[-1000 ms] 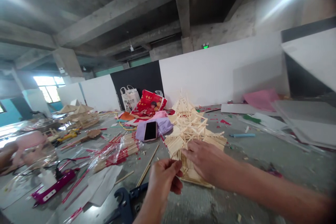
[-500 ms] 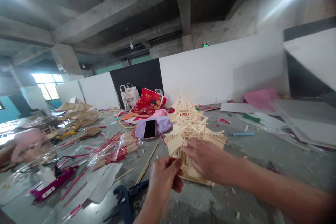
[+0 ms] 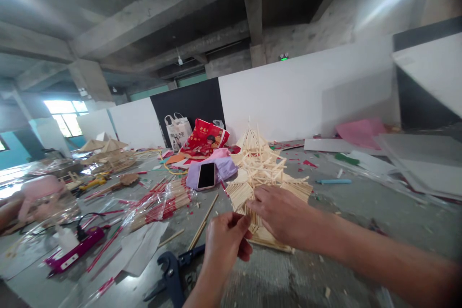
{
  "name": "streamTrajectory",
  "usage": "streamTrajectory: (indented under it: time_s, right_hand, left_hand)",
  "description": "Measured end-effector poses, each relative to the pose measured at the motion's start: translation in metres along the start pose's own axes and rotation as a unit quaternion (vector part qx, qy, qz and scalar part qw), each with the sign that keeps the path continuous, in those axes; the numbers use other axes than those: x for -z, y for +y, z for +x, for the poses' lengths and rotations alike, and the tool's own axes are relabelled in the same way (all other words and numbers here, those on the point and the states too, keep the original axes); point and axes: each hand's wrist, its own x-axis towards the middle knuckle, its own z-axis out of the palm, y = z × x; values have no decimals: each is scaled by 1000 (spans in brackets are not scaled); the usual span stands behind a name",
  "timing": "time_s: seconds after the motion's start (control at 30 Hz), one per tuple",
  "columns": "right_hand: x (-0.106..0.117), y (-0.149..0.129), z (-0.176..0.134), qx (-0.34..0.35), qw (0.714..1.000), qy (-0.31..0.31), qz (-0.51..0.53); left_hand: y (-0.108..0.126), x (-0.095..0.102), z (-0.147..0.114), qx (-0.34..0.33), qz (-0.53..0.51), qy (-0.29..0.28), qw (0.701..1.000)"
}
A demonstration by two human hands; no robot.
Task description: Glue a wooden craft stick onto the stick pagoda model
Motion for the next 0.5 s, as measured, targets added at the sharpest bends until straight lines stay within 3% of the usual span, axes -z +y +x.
streamTrajectory:
  time_s: [0.5]
  right_hand:
    - [19,6,-8,-64,998,-2,26]
  left_hand:
    - [6,0,-1,39,-32,-3,999]
